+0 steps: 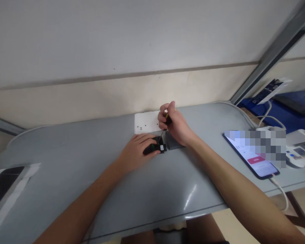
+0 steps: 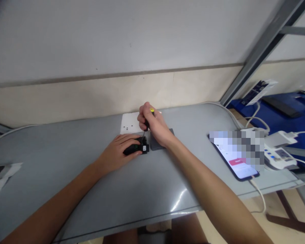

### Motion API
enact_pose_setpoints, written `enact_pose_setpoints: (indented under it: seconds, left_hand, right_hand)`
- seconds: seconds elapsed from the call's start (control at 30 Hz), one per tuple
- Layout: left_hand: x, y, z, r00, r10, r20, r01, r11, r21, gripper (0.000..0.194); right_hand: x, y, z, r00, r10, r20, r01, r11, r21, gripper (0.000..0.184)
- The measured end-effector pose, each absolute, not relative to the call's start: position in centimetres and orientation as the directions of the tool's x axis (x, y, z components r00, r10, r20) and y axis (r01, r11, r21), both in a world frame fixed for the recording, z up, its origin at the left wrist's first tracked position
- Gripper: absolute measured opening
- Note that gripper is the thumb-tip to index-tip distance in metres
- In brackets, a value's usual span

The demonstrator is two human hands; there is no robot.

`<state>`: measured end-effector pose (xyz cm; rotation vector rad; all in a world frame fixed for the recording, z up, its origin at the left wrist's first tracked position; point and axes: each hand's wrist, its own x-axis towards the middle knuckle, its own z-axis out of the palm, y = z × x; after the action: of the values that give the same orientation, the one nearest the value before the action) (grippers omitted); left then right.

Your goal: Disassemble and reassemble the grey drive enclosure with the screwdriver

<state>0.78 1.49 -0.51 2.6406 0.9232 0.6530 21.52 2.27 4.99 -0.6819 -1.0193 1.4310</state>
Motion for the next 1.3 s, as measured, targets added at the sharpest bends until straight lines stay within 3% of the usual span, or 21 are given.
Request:
enact_pose_setpoints:
  seconds: [0.1, 0.23, 0.47, 0.8, 0.87, 1.0, 1.13, 1.23, 1.3]
  left_hand:
    - [0.8, 1.4, -0.5, 0.663, 0.692, 0.286, 0.559, -0.712, 0.425, 0.033]
    - [0.9, 1.3, -0.3, 0.693, 0.665, 0.277, 0.533, -0.732, 0.425, 0.032]
    - [0.8, 1.3, -0.4, 0.719, 0.615, 0.325, 0.511, -0.784, 0.353, 0.025]
    - [1.0, 1.4, -0.9, 0.705, 0.582, 0.405, 0.491, -0.813, 0.314, 0.019]
    - [1.0, 1.4, -0.8, 0.707, 0.576, 0.409, 0.486, -0.817, 0.311, 0.019]
    - [0.9, 1.4, -0.8, 0.714, 0.571, 0.406, 0.483, -0.821, 0.306, 0.019]
    - [0.9, 1.3, -0.8, 0.714, 0.582, 0.389, 0.503, -0.813, 0.293, 0.018]
    - [0.9, 1.3, -0.7, 0.720, 0.586, 0.372, 0.510, -0.810, 0.287, 0.019]
    - [0.9, 1.3, -0.5, 0.724, 0.587, 0.362, 0.514, -0.809, 0.284, 0.020]
  right_hand:
    - [21.8, 2.5, 4.8, -0.184, 0.973, 0.137, -0.549, 0.013, -0.836, 0.048]
    - [22.2, 2.5, 4.5, -0.196, 0.969, 0.148, -0.558, 0.014, -0.830, 0.034]
    - [21.7, 2.1, 4.7, -0.182, 0.973, 0.141, -0.540, 0.021, -0.842, 0.051]
    - [22.3, 2.6, 4.5, -0.173, 0.974, 0.144, -0.589, 0.015, -0.808, 0.035]
    - [22.3, 2.6, 4.5, -0.149, 0.977, 0.151, -0.562, 0.042, -0.826, 0.041]
    - [22.0, 2.4, 4.5, -0.001, 0.984, 0.177, -0.274, 0.170, -0.947, 0.052]
    - [21.9, 2.6, 3.8, 0.118, 0.926, 0.359, 0.127, 0.345, -0.930, 0.036]
    - [22.3, 3.2, 3.1, 0.155, 0.904, 0.398, 0.398, 0.312, -0.863, 0.034]
    - [22.8, 3.6, 2.7, 0.263, 0.878, 0.401, 0.447, 0.257, -0.857, 0.037]
